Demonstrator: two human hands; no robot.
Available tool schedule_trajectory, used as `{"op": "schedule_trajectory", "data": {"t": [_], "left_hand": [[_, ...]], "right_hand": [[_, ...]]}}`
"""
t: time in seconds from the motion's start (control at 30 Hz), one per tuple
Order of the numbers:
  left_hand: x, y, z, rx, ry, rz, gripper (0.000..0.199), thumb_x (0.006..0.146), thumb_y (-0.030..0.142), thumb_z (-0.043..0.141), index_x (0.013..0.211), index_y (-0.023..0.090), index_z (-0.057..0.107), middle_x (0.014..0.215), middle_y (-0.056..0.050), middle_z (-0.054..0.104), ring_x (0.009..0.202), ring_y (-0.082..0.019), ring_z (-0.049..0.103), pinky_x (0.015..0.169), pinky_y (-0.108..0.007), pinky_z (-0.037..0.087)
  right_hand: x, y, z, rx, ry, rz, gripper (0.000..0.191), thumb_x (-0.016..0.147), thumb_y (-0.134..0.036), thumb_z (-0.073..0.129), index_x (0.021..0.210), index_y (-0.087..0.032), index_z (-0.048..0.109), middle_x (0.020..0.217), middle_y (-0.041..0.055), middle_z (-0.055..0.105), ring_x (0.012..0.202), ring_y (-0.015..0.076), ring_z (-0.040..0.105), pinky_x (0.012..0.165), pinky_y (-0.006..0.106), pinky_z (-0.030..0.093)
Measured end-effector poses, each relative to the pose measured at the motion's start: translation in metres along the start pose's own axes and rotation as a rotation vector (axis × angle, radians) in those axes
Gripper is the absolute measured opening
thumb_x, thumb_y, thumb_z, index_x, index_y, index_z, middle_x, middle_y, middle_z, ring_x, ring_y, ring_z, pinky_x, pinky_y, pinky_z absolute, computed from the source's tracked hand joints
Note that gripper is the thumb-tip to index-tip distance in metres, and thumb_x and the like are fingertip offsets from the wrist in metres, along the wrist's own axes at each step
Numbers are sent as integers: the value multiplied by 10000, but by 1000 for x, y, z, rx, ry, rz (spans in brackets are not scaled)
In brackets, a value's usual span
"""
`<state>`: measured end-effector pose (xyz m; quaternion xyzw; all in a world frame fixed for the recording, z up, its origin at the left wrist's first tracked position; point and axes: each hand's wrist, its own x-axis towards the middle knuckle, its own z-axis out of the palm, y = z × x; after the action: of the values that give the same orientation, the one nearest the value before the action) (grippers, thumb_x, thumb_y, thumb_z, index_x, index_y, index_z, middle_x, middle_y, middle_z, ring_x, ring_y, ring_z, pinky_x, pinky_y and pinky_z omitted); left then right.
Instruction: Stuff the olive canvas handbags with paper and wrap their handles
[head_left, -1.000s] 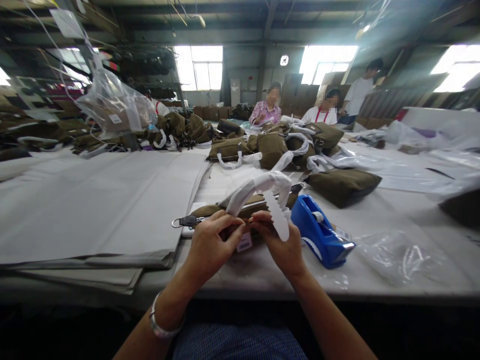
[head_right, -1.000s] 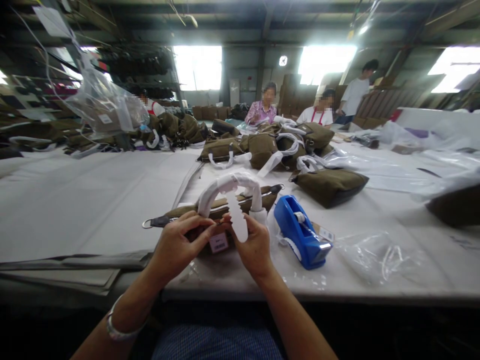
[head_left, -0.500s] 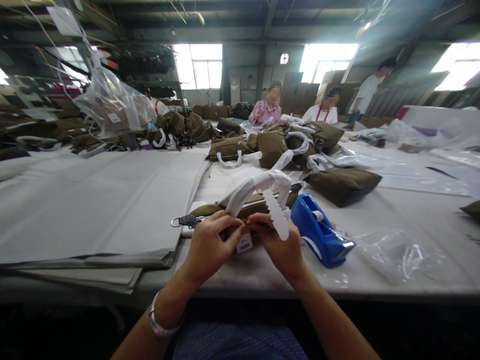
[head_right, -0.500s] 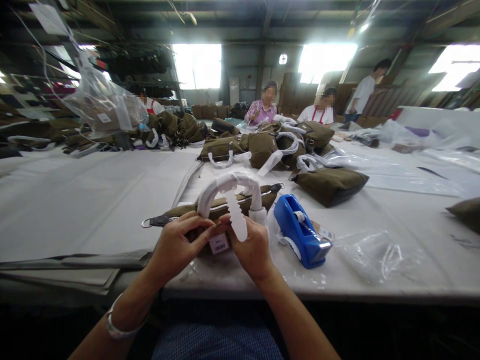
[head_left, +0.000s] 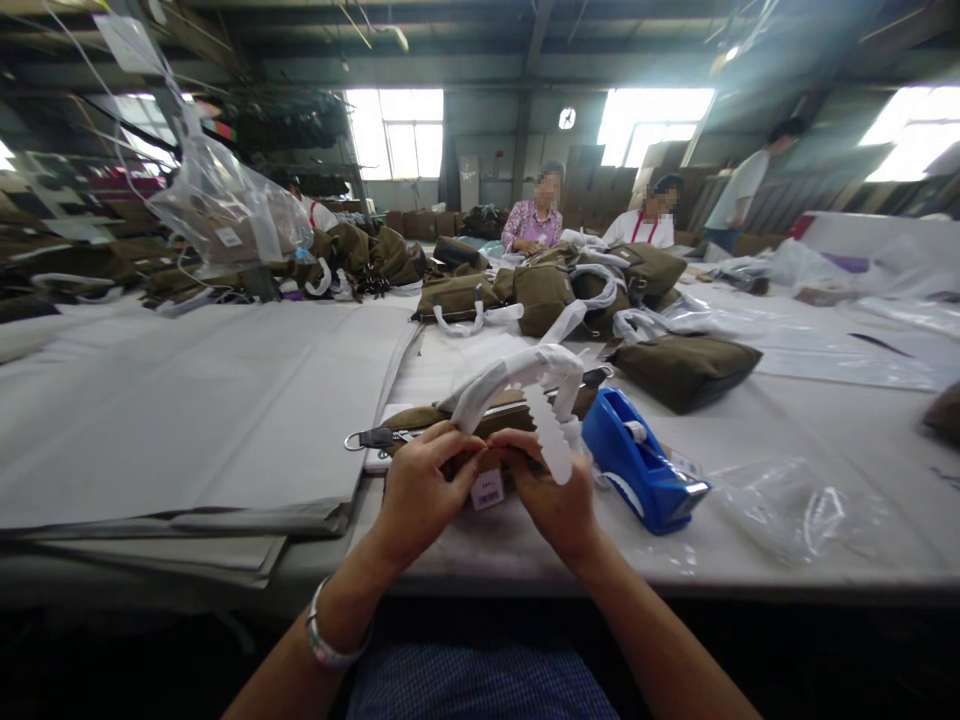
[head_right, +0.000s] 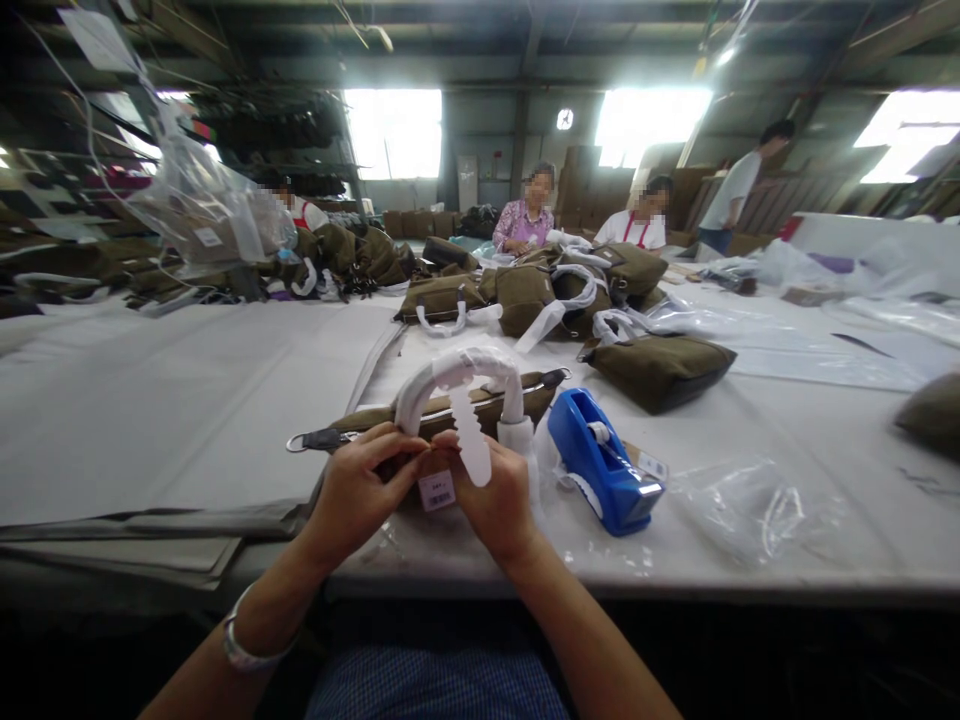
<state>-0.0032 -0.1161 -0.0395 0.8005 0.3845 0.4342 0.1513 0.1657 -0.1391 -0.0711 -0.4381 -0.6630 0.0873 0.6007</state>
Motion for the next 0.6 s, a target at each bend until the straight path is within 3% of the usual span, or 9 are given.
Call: {"op": "schedule_trajectory", "data": {"t": [0.13,0.2,0.27,0.33,0.37,0.4,0.47,0.53,0.6], "left_hand": [[-3,-1,-6,-56,71,69,160,894,173,720,1048,212,734,1006,-28,710,877,-145,687,748,-247,533],[-17,-5,-13,-69,239,128,264,890,144,717,1140,228,703,1135,-45,687,966,-154,677,791,-254,553],[-39,-17,-18,-66,457,159,267,874,99,711,1106,231,699,1117,-38,676,998,-160,662,845,-276,558],[-65,-36,-17,-99,605,76,158,871,116,709,991,218,695,1012,-20,663,981,-158,651,896,-294,551],[-77,-47,-14,-138,621,-45,109,875,161,716,966,211,684,1008,-24,654,981,-155,648,880,-276,553],[-87,-59,-9,-190,628,-188,123,876,226,726,984,211,669,1032,-30,647,979,-153,649,842,-251,555],[-96,-80,4,-314,528,-448,400,834,357,769,1182,237,613,1218,-75,637,1132,-203,637,870,-273,565],[-92,-94,16,-456,359,-576,766,762,449,808,1418,273,454,1456,-125,531,1325,-276,550,1000,-369,542],[-81,-99,25,-548,223,-626,1000,688,490,842,1520,290,325,1560,-143,440,1405,-321,482,1119,-457,461]], "right_hand": [[0,0,-14,-65,18,-11,149,934,-192,652,1028,-238,758,1007,32,789,928,208,756,857,312,606],[-5,5,-29,-122,164,36,122,938,-242,663,1012,-234,760,994,43,786,923,217,751,872,332,600],[-14,17,-44,-156,358,167,145,938,-326,675,1009,-223,748,965,51,775,889,219,746,871,349,597],[-23,35,-56,-148,435,332,292,936,-432,663,1124,-214,710,1071,78,751,950,232,735,909,380,590],[-27,46,-59,-128,412,400,401,933,-485,647,1224,-209,669,1183,103,720,1039,250,717,954,405,577],[-29,56,-60,-103,356,454,519,927,-539,628,1325,-206,614,1306,128,666,1147,271,680,1008,432,553],[-30,73,-57,-41,207,546,722,905,-654,578,1462,-201,505,1490,154,531,1350,310,546,1120,484,468],[-27,84,-51,27,91,630,838,878,-762,508,1502,-204,473,1566,146,448,1464,326,406,1205,512,353],[-22,85,-46,91,20,674,900,854,-828,459,1516,-219,463,1595,130,408,1502,329,334,1238,522,278]]}}
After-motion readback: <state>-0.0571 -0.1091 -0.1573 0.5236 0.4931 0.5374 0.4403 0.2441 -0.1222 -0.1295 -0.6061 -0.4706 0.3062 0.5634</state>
